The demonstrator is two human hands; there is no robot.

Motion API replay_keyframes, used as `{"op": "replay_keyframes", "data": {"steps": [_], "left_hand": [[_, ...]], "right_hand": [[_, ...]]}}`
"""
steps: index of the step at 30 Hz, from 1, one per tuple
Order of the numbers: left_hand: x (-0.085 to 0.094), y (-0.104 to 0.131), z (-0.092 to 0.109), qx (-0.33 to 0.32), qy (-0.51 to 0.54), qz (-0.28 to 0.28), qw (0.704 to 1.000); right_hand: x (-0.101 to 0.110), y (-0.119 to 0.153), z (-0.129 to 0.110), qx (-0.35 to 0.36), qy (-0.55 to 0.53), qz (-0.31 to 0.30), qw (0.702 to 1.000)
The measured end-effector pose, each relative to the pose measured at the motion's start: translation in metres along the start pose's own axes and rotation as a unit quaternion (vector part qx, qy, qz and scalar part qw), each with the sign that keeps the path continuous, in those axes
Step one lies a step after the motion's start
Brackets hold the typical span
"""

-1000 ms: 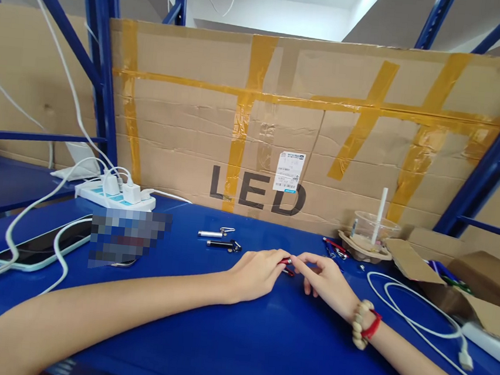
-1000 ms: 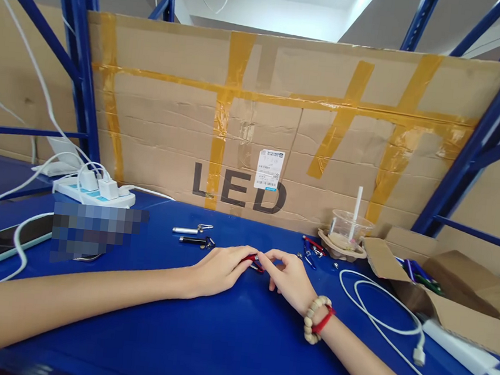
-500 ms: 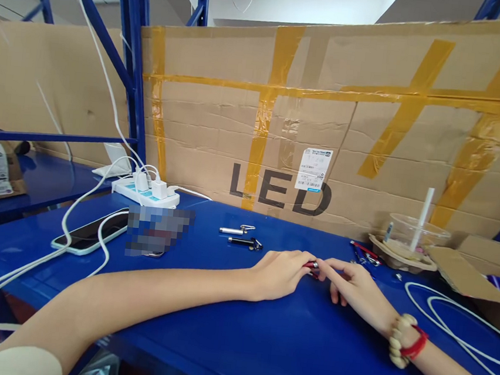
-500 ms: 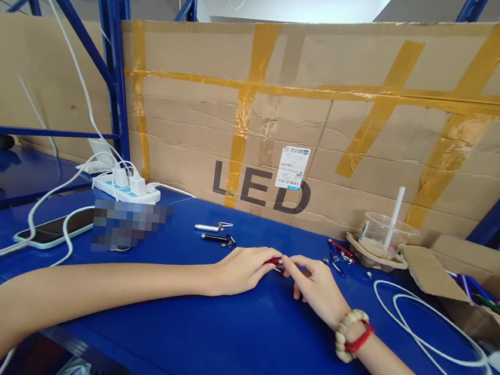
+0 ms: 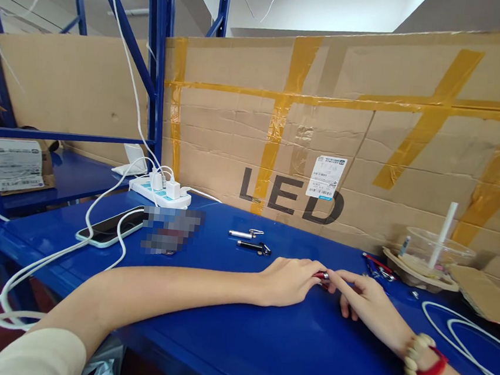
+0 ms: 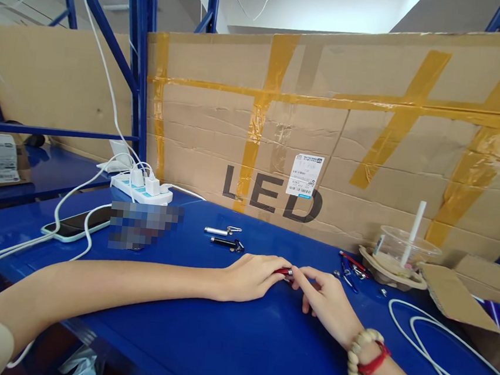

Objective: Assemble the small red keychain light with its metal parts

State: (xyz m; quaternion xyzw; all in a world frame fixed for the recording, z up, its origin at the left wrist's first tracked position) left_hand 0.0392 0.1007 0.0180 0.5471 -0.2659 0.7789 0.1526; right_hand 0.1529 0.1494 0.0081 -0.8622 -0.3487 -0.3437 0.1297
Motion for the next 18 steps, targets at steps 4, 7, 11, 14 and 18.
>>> {"op": "replay_keyframes", "data": {"steps": [4, 7, 11, 14, 18], "left_hand": [[0.0003, 0.0002, 0.0008, 0.002, 0.006, -0.005, 1.000], [-0.0007, -0.0005, 0.0005, 0.002, 0.002, -0.008, 1.000], [-0.0018, -0.0017, -0.0008, 0.002, -0.002, -0.006, 1.000], [-0.0022, -0.0021, -0.0009, 0.002, -0.004, -0.005, 1.000], [-0.0023, -0.0018, -0.0007, 0.001, -0.005, -0.004, 1.000]], "right_hand": [[-0.0003, 0.0006, -0.0065, 0.006, 0.002, 0.010, 1.000], [-0.0006, 0.0008, -0.0079, 0.006, 0.011, 0.010, 1.000], [-0.0011, 0.0009, -0.0065, 0.007, 0.025, 0.003, 1.000], [-0.0010, 0.0011, -0.0046, 0.005, 0.030, 0.001, 1.000], [-0.0017, 0.0007, -0.0037, 0.005, 0.025, -0.002, 1.000]]}}
Point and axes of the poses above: each hand's wrist, its own y-axis away from the middle knuckle, its own x-axis out of the back of the hand, z = x × y, the point moved 6 cm from there along -y, towards the middle knuckle, and after that the axes turned 14 degrees about -z, right-handed, at the moved point
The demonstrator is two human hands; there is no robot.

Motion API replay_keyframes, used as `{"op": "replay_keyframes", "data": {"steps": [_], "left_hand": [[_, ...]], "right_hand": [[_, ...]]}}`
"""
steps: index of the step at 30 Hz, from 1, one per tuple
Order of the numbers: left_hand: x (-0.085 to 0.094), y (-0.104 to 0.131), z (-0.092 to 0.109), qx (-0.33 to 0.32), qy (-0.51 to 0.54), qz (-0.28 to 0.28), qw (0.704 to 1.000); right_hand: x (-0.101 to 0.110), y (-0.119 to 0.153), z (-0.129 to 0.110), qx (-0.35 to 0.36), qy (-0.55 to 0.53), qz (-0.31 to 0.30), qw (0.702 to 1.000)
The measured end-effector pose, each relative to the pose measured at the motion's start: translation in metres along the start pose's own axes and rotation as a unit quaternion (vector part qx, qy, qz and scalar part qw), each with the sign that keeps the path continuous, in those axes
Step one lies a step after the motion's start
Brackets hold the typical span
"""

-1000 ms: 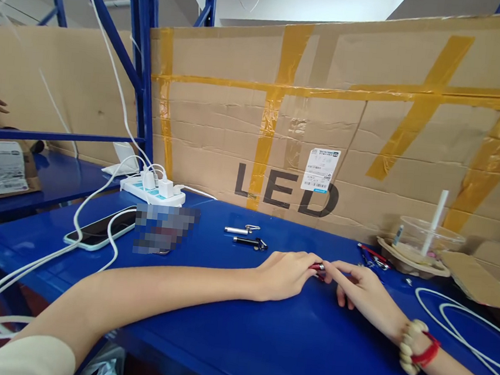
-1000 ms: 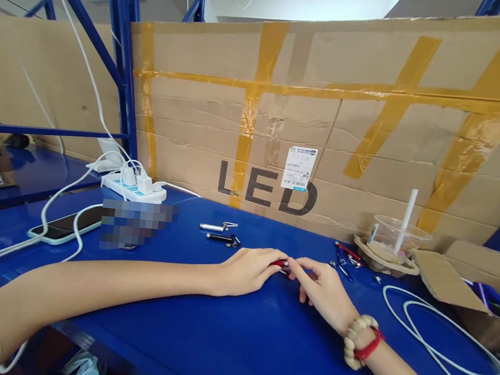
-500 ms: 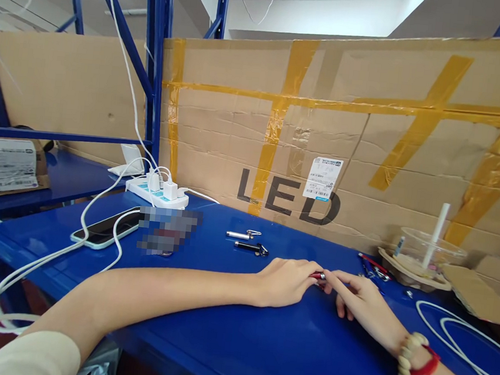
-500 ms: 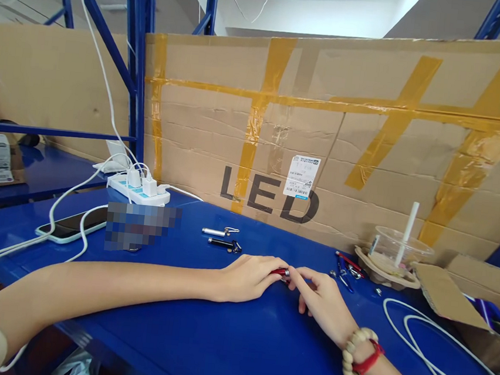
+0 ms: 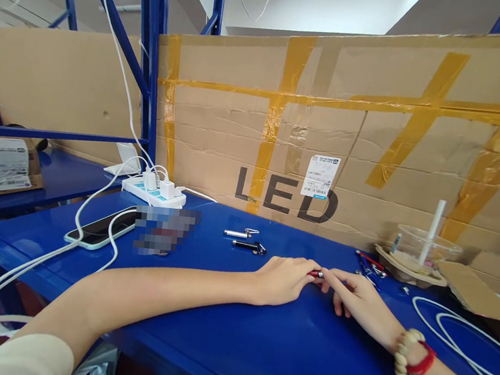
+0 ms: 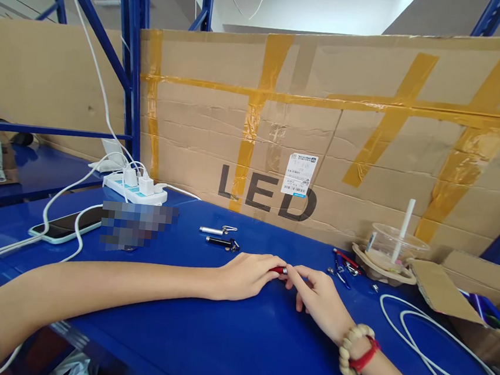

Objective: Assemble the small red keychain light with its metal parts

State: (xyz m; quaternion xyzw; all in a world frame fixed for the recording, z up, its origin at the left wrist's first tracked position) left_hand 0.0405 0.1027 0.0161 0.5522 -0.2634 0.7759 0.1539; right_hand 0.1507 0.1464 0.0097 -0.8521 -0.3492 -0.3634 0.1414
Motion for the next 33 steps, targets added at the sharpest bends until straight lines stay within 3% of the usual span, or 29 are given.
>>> {"op": "replay_keyframes", "data": {"steps": [16, 22, 33], "left_hand": [[0.000, 0.000, 0.000, 0.005, 0.012, -0.014, 1.000], [0.002, 0.000, 0.000, 0.017, 0.034, -0.019, 0.999], [0.005, 0.002, 0.001, -0.003, 0.047, -0.008, 0.999]], "right_hand": [[-0.001, 0.001, -0.005, 0.019, -0.008, -0.002, 1.000], [0.004, 0.001, -0.006, 0.023, -0.021, 0.024, 0.999], [0.011, -0.001, 0.010, -0.039, -0.131, 0.044, 0.990]]}}
Point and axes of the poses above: each hand's wrist, its own y-axis away from the middle knuckle, its own x-axis out of the back of the hand, z = x × y, the point moved 6 cm from there along -y, towards the middle knuckle, and after that the axes turned 14 degrees about -z, right-handed, at the moved point
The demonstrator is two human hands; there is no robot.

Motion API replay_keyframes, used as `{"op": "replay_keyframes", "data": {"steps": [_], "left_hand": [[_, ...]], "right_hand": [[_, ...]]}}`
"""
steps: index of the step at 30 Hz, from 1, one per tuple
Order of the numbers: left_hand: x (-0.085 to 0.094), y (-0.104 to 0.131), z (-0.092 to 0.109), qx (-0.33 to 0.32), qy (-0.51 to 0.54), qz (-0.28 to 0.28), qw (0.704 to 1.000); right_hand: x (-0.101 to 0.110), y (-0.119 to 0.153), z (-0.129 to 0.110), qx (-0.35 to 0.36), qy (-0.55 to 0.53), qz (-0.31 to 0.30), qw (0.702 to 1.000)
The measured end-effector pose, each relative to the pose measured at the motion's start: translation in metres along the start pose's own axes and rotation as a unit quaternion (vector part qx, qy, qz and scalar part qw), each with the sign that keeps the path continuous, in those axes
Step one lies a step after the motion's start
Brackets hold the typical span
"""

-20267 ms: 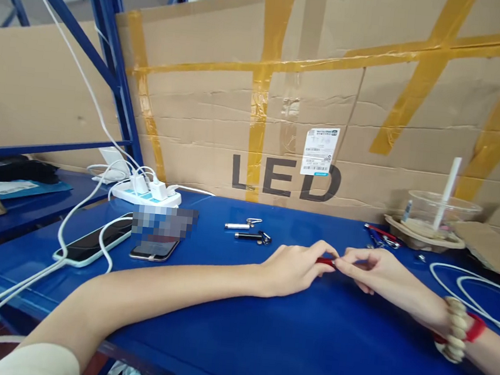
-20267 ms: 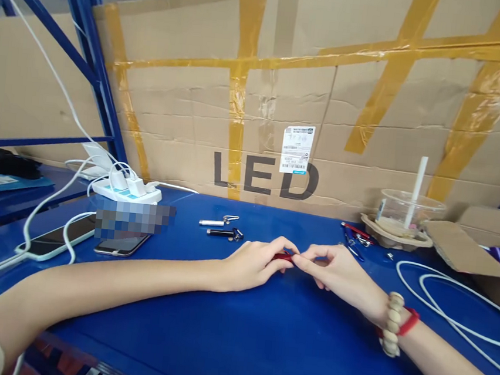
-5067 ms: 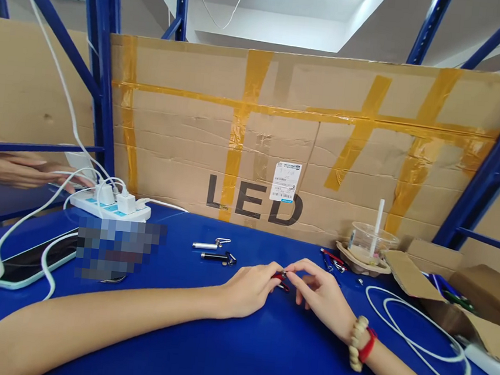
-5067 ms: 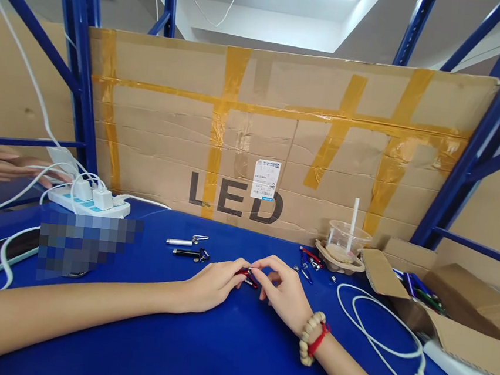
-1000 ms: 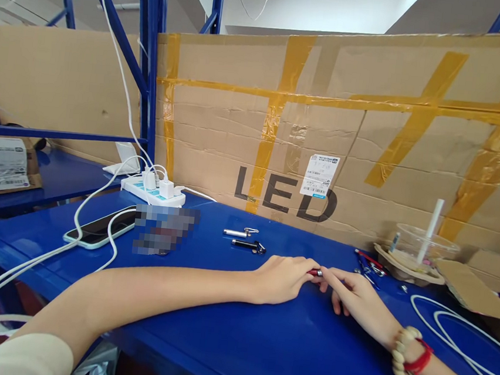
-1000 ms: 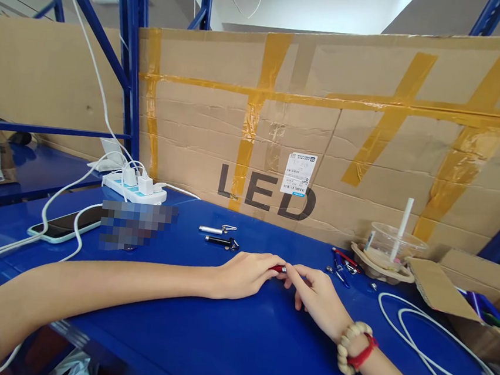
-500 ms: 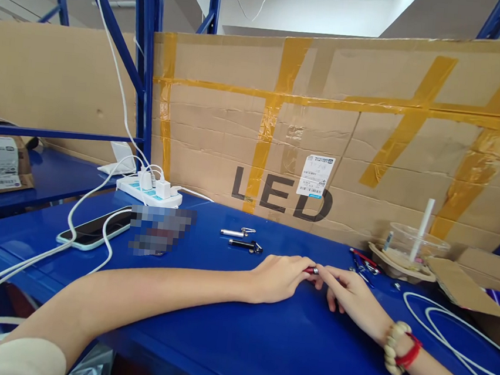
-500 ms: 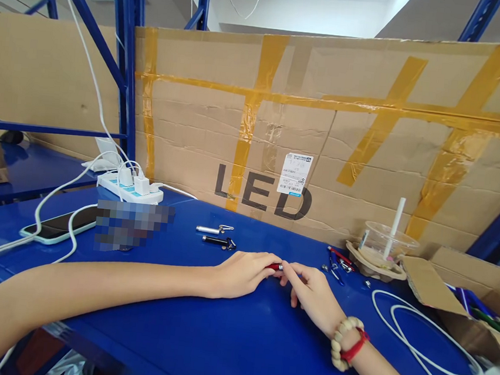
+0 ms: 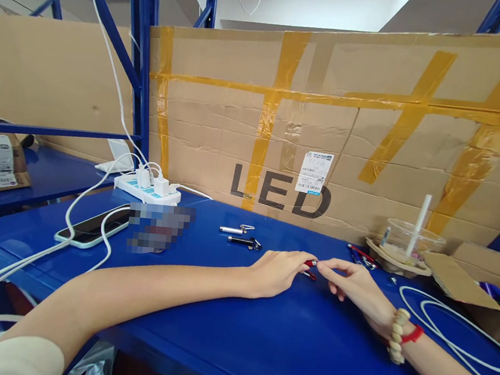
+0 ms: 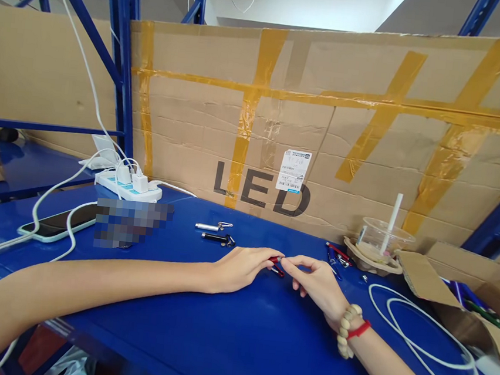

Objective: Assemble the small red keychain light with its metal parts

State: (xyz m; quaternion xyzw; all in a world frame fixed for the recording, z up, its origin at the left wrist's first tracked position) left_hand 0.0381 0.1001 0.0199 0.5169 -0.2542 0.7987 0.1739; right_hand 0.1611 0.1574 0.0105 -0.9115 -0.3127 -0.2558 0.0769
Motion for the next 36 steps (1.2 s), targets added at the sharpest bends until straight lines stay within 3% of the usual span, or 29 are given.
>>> {"op": "replay_keyframes", "data": {"steps": [5, 8, 12, 15, 18, 25, 36], "left_hand": [[-0.001, -0.001, 0.000, -0.018, 0.000, 0.002, 1.000], [0.000, -0.003, -0.001, -0.002, -0.002, 0.002, 1.000], [0.001, -0.004, -0.003, 0.025, 0.008, -0.012, 1.000], [0.001, -0.004, -0.002, 0.016, 0.017, -0.022, 1.000], [-0.002, -0.005, -0.001, 0.004, 0.024, -0.044, 0.999], [-0.008, -0.007, -0.005, -0.001, 0.036, -0.092, 0.995], [-0.009, -0.007, -0.007, -0.002, 0.059, -0.073, 0.996]], "right_hand": [[-0.007, 0.003, -0.001, -0.002, -0.048, -0.029, 0.998], [-0.004, 0.001, -0.002, 0.015, -0.046, -0.006, 0.999], [0.005, 0.001, -0.007, 0.098, -0.011, 0.041, 0.994], [0.007, 0.004, -0.014, 0.182, 0.031, 0.028, 0.982], [0.008, 0.005, -0.017, 0.217, 0.043, 0.003, 0.975], [0.006, 0.007, -0.020, 0.211, 0.046, -0.027, 0.976], [0.002, 0.005, -0.011, 0.177, 0.052, -0.009, 0.983]]}}
Point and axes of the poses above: each hand's wrist, its own y-axis away from the middle knuckle, its own x-axis out of the back of the hand, z = x × y, the point moved 6 cm from there along -y, towards the middle knuckle, and after that the axes turned 14 degrees about -z, right-handed, at the moved point
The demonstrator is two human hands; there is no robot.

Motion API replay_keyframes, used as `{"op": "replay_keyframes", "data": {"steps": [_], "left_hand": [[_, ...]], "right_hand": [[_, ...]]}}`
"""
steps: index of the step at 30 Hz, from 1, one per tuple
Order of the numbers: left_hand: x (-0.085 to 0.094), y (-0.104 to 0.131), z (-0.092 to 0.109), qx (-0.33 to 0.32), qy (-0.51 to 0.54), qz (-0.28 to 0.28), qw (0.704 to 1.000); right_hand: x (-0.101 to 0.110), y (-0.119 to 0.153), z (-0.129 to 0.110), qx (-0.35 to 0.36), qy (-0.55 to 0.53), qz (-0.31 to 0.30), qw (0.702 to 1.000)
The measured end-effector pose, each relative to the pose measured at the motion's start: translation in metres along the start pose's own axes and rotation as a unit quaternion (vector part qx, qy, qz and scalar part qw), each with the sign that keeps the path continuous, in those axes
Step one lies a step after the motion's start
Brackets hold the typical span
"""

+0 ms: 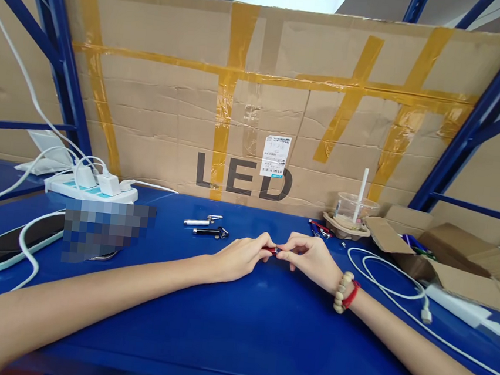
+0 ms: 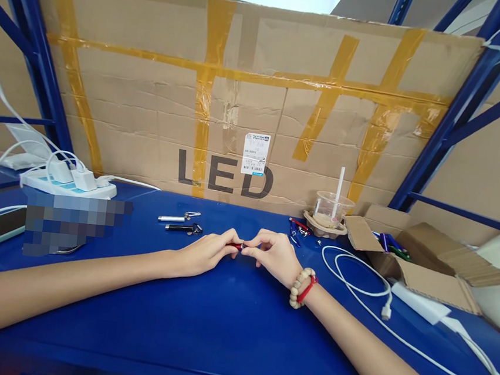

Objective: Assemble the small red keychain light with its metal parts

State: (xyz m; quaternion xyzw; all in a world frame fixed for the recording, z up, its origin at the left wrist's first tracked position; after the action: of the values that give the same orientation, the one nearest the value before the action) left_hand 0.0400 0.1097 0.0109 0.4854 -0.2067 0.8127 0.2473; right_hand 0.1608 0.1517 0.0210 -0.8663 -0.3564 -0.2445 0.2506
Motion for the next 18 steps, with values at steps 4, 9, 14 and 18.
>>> {"op": "replay_keyframes", "data": {"steps": [4, 9, 14, 18], "left_hand": [[0.003, 0.000, 0.001, -0.007, 0.008, 0.027, 1.000], [0.006, 0.002, 0.003, -0.006, 0.000, 0.054, 0.999], [0.006, 0.003, 0.003, -0.003, -0.009, 0.059, 0.998], [0.006, 0.001, 0.002, 0.002, -0.010, 0.048, 0.999]], "right_hand": [[-0.001, 0.000, 0.000, -0.019, -0.004, 0.009, 1.000], [-0.004, -0.001, 0.002, -0.049, -0.019, -0.004, 0.999], [-0.003, -0.002, 0.010, -0.064, -0.021, -0.014, 0.998], [-0.002, -0.003, 0.013, -0.062, -0.023, -0.021, 0.998]]}}
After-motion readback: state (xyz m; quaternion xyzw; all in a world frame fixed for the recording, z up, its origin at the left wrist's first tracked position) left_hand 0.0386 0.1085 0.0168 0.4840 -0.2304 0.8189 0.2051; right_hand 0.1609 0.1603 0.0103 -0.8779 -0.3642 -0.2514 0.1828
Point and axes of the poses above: each hand's wrist, its own y-axis away from the middle knuckle, its own x-axis out of the back of the hand, z = x × y, the point moved 6 cm from there along -y, towards the middle knuckle, and after that the axes turned 14 degrees about -z, right-handed, at the moved point
